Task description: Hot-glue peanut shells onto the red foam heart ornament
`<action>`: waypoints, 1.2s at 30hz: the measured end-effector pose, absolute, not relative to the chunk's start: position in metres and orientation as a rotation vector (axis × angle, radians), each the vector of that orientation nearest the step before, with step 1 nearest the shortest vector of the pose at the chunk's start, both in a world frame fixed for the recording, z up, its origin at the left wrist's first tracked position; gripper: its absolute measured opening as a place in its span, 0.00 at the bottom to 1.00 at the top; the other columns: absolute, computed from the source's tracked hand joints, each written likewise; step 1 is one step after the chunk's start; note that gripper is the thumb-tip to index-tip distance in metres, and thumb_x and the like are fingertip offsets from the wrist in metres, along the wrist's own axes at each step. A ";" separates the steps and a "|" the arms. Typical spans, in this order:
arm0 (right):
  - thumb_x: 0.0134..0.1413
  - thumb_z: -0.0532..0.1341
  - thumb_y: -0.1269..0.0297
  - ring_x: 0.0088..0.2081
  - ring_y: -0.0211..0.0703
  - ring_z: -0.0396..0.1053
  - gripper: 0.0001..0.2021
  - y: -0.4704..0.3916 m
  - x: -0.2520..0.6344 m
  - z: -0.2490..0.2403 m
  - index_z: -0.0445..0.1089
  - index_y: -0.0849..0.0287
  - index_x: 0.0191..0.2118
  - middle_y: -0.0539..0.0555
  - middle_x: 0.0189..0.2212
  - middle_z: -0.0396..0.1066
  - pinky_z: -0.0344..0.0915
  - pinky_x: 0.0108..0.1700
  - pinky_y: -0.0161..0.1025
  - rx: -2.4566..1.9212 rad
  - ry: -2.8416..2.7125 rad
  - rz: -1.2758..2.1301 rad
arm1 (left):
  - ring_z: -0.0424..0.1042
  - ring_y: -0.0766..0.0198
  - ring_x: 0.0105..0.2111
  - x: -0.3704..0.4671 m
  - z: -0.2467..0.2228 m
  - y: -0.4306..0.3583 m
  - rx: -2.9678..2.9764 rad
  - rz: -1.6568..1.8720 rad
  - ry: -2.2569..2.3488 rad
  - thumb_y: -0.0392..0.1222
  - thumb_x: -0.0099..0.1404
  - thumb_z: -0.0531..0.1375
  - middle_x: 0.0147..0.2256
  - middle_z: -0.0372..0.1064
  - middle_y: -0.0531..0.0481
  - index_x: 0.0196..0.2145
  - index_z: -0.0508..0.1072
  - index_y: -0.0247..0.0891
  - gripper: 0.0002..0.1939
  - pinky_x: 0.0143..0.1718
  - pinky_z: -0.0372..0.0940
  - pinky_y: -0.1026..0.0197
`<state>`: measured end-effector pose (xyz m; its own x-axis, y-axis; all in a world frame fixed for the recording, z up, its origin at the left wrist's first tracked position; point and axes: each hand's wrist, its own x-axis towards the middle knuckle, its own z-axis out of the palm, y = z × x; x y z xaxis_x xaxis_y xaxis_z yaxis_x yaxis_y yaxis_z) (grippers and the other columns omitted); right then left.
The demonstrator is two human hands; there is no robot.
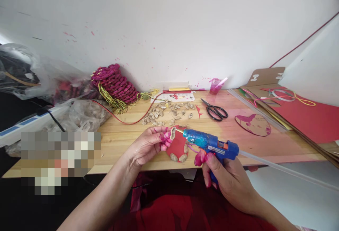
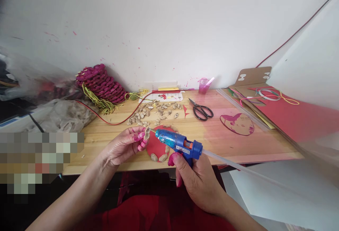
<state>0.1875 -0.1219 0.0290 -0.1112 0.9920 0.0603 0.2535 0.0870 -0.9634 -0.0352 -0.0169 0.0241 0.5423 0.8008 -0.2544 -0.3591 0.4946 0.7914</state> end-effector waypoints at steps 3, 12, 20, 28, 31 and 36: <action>0.69 0.50 0.48 0.19 0.37 0.63 0.22 -0.122 0.188 0.031 0.68 0.55 0.28 0.48 0.16 0.67 0.58 0.23 0.38 -1.300 -1.521 1.078 | 0.67 0.73 0.21 -0.035 0.022 -0.016 0.751 0.780 0.668 0.41 0.49 0.75 0.23 0.69 0.52 0.31 0.77 0.31 0.16 0.23 0.63 0.73; 0.69 0.50 0.48 0.19 0.37 0.62 0.21 -0.126 0.190 0.031 0.67 0.55 0.29 0.48 0.16 0.68 0.59 0.21 0.37 -1.310 -1.478 1.101 | 0.67 0.73 0.21 -0.036 0.019 -0.015 0.726 0.801 0.672 0.39 0.50 0.75 0.22 0.69 0.52 0.30 0.75 0.32 0.14 0.22 0.62 0.73; 0.70 0.50 0.50 0.21 0.37 0.63 0.23 -0.131 0.192 0.030 0.65 0.55 0.25 0.49 0.18 0.67 0.60 0.23 0.37 -1.231 -1.544 1.163 | 0.66 0.72 0.21 -0.035 0.020 -0.014 0.708 0.818 0.664 0.39 0.49 0.75 0.22 0.69 0.52 0.29 0.75 0.32 0.14 0.22 0.61 0.72; 0.70 0.50 0.51 0.22 0.37 0.63 0.22 -0.132 0.191 0.028 0.65 0.55 0.26 0.49 0.19 0.67 0.61 0.26 0.38 -1.258 -1.585 1.141 | 0.67 0.73 0.21 -0.035 0.019 -0.013 0.708 0.824 0.648 0.40 0.48 0.76 0.21 0.69 0.53 0.28 0.74 0.32 0.16 0.22 0.62 0.72; 0.70 0.50 0.51 0.22 0.37 0.64 0.24 -0.131 0.191 0.028 0.64 0.55 0.23 0.49 0.19 0.67 0.61 0.26 0.38 -1.261 -1.610 1.126 | 0.68 0.73 0.21 -0.035 0.019 -0.013 0.694 0.829 0.647 0.38 0.49 0.75 0.22 0.69 0.53 0.30 0.74 0.32 0.15 0.22 0.63 0.73; 0.70 0.50 0.50 0.22 0.37 0.65 0.23 -0.131 0.191 0.027 0.64 0.55 0.24 0.49 0.20 0.67 0.61 0.26 0.38 -1.262 -1.596 1.140 | 0.68 0.73 0.21 -0.034 0.019 -0.014 0.672 0.836 0.645 0.37 0.47 0.76 0.21 0.70 0.53 0.31 0.76 0.32 0.16 0.22 0.64 0.73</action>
<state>0.1907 -0.1308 0.0271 -0.1949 0.9796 0.0482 0.2721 0.1013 -0.9569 -0.0341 -0.0141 0.0188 0.5111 0.8243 -0.2433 -0.4443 0.4957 0.7462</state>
